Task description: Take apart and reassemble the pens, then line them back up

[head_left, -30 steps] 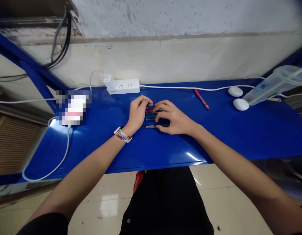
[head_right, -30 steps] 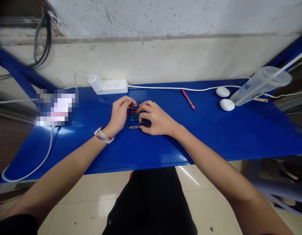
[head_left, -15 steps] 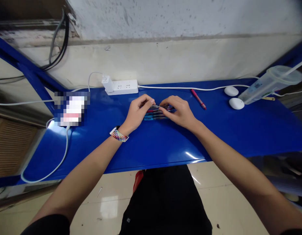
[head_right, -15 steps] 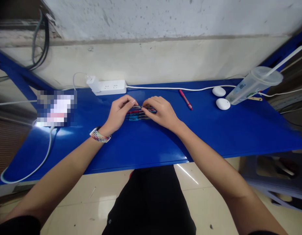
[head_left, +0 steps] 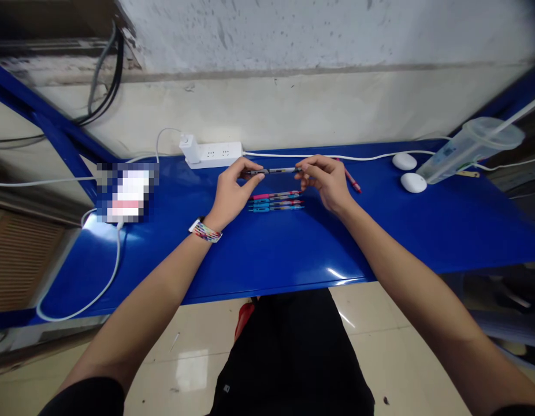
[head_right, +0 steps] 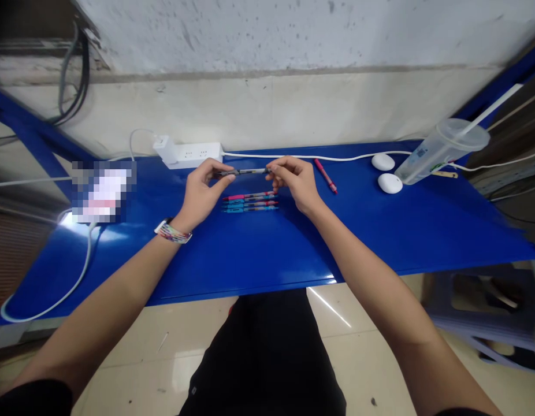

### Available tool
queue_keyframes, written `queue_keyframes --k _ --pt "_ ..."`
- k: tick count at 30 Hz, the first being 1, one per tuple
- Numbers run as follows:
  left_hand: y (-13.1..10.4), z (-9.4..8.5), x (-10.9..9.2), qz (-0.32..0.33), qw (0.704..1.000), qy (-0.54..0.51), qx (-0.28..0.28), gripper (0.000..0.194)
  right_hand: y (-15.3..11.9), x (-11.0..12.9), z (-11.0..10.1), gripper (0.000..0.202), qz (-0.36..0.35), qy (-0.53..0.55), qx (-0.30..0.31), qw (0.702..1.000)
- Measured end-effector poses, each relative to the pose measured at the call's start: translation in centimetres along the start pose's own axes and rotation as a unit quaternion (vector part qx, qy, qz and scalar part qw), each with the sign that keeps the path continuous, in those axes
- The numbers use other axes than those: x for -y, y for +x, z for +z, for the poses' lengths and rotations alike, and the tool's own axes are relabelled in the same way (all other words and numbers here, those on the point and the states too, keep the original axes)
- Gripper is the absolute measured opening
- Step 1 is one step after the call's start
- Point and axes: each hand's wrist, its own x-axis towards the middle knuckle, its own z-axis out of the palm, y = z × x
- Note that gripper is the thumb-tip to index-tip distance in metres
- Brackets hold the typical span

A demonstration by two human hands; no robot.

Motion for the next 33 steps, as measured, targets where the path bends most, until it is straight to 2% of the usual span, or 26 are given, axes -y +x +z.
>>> queue_keyframes --k 7,12,16,22,24,27,28,31,33 --pt "-0.06 -0.10 0.06 -0.004 1.000 -0.024 0.012 0.011 -0.05 0.10 0.02 0.033 0.019 0.006 -0.010 1.000" --pt "-0.13 -0.14 -0.47 -0.051 0.997 -0.058 0.019 0.027 0.00 -0.09 0.11 0.031 0.036 0.024 -0.014 0.999" --pt "-0.04 -0.15 -0.69 -0.064 0.996 -0.065 0.022 0.036 0.04 -0.37 0.09 0.032 0.052 0.049 -0.011 0.997" --pt "0.24 -0.27 -0.25 -0.093 0.994 -0.058 0.003 0.062 -0.28 -0.48 0.40 0.034 0.073 0.066 0.018 0.995" --pt "0.35 -0.37 -0.19 -0.088 0.995 -0.050 -0.001 0.060 -0.22 -0.44 0.44 0.033 0.071 0.068 0.014 0.995" --pt "0.48 -0.52 -0.21 -0.077 0.995 -0.065 0.002 0.028 0.06 -0.40 0.32 0.031 0.066 0.065 -0.006 0.996" --pt "0.53 -0.56 -0.19 -0.076 0.995 -0.071 0.001 0.023 0.14 -0.41 0.26 0.031 0.063 0.064 -0.012 0.996" --pt "0.64 -0.67 0.01 -0.084 0.995 -0.051 -0.004 0.027 0.28 -0.45 0.13 0.029 0.061 0.061 -0.012 0.996" --pt "0.71 -0.73 0.22 -0.099 0.994 -0.038 -0.009 0.049 0.29 -0.51 0.12 0.029 0.060 0.063 -0.007 0.996"
